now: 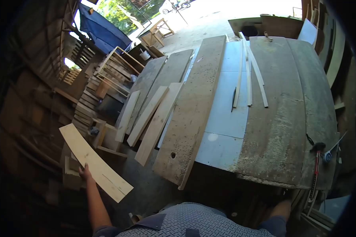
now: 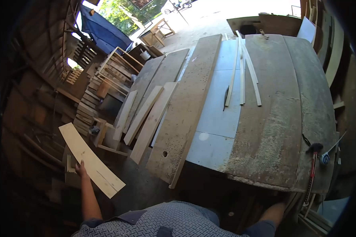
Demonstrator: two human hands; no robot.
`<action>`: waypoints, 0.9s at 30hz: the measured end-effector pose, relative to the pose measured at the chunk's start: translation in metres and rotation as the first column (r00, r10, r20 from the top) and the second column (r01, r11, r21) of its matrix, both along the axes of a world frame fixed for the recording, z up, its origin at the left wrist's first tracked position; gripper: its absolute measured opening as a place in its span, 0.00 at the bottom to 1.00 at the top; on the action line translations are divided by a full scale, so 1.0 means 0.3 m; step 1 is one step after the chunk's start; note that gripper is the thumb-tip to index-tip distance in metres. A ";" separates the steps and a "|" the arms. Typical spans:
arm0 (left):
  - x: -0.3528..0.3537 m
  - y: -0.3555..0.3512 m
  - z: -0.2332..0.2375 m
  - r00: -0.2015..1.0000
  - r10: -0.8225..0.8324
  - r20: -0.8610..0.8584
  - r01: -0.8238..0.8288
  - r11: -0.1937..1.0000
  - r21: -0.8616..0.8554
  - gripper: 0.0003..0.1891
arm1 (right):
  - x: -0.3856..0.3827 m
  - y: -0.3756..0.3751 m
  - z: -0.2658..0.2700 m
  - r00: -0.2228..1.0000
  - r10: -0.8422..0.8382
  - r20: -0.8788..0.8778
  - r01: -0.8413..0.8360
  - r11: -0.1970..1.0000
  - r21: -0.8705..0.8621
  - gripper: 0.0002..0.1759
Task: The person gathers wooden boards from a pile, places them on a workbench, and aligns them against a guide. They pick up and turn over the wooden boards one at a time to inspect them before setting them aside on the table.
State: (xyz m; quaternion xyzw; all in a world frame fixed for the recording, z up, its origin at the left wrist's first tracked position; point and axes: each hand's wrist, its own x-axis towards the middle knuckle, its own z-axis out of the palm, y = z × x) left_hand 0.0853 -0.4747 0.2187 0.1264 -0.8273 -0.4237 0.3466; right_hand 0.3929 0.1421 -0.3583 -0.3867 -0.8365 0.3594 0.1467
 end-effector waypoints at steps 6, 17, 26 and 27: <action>0.062 -0.173 -0.087 0.999 0.052 -0.007 -0.052 0.998 0.020 0.23 | 0.063 -0.158 -0.151 0.983 0.184 0.000 -0.184 0.983 0.001 0.27; -0.036 -0.356 -0.202 0.993 -0.038 0.110 0.026 0.994 0.109 0.24 | 0.229 -0.410 -0.215 0.902 0.418 0.110 -0.425 0.903 0.057 0.25; -0.439 -0.686 -0.341 0.821 -0.571 0.017 0.571 0.821 0.028 0.22 | 0.134 -0.822 -0.123 0.776 0.570 0.269 -0.616 0.777 0.129 0.24; -0.519 -0.679 -0.368 0.799 -0.601 -0.004 0.601 0.799 0.004 0.23 | 0.155 -0.911 -0.119 0.771 0.565 0.294 -0.617 0.778 0.123 0.23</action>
